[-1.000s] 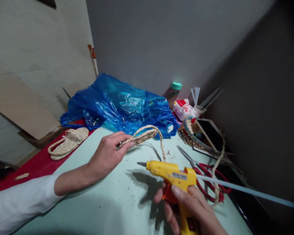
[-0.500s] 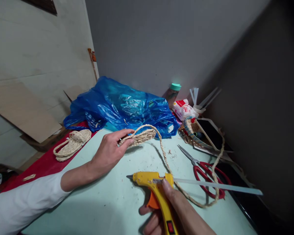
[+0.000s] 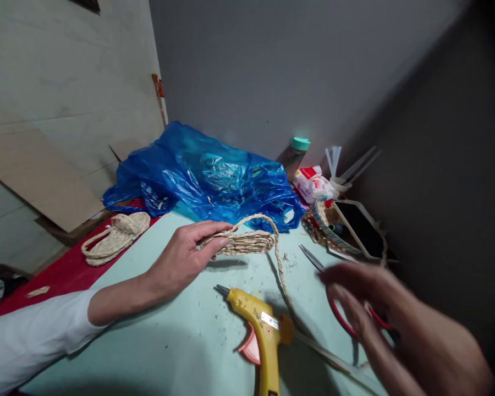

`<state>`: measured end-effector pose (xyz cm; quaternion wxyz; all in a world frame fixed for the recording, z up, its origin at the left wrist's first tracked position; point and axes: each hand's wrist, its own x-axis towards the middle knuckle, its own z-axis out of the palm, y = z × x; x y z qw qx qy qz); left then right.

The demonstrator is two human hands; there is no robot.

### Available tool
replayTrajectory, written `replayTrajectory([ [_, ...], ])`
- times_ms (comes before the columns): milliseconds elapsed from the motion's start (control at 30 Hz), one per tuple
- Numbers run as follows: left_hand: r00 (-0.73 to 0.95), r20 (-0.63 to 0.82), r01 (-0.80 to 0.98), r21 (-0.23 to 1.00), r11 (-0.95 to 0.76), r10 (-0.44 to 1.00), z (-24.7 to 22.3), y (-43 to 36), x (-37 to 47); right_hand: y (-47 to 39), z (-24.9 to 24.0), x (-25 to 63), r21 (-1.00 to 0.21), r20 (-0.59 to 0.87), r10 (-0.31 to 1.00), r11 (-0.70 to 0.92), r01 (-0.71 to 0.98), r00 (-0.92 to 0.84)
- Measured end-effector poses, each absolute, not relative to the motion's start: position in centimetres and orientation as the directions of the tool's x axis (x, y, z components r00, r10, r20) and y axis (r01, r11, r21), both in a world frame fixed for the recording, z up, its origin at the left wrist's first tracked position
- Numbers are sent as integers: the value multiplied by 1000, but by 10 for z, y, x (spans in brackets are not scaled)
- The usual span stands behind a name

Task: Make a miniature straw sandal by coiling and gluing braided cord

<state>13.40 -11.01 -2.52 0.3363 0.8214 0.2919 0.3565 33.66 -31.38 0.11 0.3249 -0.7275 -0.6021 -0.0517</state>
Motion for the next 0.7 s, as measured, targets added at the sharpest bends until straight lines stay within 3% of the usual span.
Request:
replayTrajectory([
  [67,596,399,226,749,-623,697,-24,-114,135,-285,8,351,-394,523,832,43,918,186],
  [233,655,377,193,755,-627,655,-23,-122,135,-224,-1,373,-572,345,939,208,793,2],
  [367,689,378,144,765,-627,619,-24,-123,132,-219,-8,370,-649,379,924,295,701,-38],
  [533,681,376,135,779,-612,629,-31,-123,130,-235,-1,364,-391,503,859,327,861,-98],
  [700,680,350,144,798,-586,644,-37,-123,133,-243,3,364,-199,509,847,290,936,-154],
])
